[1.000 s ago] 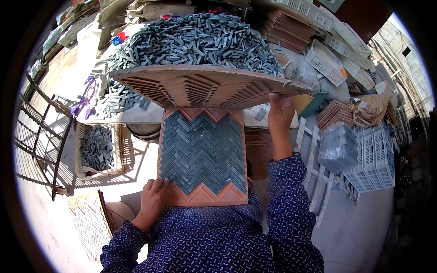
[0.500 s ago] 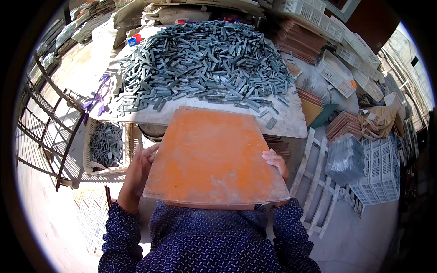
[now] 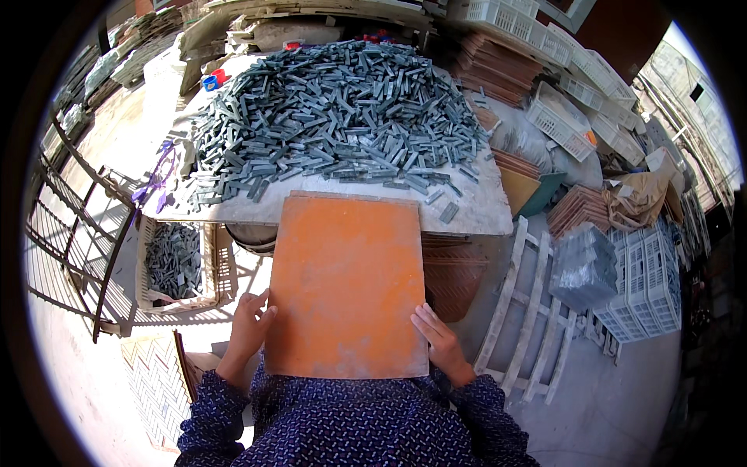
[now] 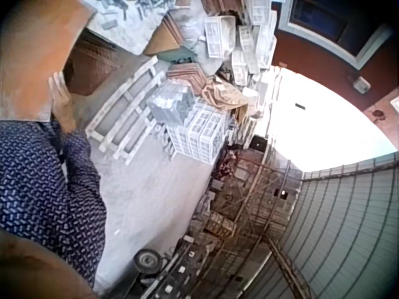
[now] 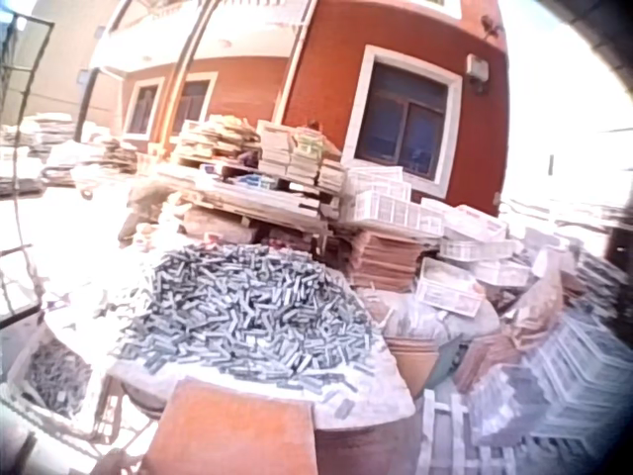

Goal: The person arranges small rectangular tiles by hand on a square board, forming a herringbone pattern. The person repeatedly picks tiles from a nearby pile and places them in sequence, then flips the board to check the pattern.

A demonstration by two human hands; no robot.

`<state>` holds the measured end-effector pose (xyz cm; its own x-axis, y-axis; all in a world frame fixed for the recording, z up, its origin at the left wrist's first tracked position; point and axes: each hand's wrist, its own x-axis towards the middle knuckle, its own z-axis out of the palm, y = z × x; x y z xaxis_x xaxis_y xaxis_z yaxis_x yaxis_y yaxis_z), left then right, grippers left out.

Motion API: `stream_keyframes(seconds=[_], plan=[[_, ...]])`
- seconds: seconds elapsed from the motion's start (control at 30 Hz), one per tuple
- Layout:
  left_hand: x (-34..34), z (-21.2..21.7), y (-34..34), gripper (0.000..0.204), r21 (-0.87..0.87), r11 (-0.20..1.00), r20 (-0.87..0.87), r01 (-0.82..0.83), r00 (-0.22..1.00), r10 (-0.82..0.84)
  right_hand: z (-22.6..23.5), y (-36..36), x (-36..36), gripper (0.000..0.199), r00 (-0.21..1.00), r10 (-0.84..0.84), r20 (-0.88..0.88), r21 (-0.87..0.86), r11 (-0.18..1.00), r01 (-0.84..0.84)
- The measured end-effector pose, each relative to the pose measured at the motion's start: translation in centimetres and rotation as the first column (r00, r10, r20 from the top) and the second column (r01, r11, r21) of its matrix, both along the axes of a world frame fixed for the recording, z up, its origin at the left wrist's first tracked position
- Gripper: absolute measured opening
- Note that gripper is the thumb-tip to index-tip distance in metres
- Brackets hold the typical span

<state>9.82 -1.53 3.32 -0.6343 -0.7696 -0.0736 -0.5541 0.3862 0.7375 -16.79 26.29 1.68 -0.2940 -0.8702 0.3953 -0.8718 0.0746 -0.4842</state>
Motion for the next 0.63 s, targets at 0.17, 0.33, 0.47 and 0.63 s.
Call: stream_keyframes(seconds=[0.17,0.33,0.47,0.63], plan=[[0.2,0.2,0.0,0.044,0.018,1.000,-0.044,-0.006,0.999,0.007,2.1,-0.6,-0.2,0.037,0.997,0.079,-0.017,0.084,0.993,-0.078],[0.0,0.2,0.3,0.043,0.090,0.995,-0.120,-0.047,0.991,0.058,3.2,-0.9,-0.3,0.040,0.994,-0.006,-0.108,0.043,0.999,0.011],[0.4,-0.4,0.1,0.041,0.203,0.977,-0.226,-0.059,0.968,0.105,2.9,0.0,0.2,0.045,0.991,-0.128,-0.029,0.210,0.969,0.131],[-1.5,4.9,-1.5,0.052,0.634,0.746,-0.529,0.203,0.818,0.227,7.8,-1.4,-2.0,0.050,0.839,-0.104,0.534,0.156,0.988,0.023]])
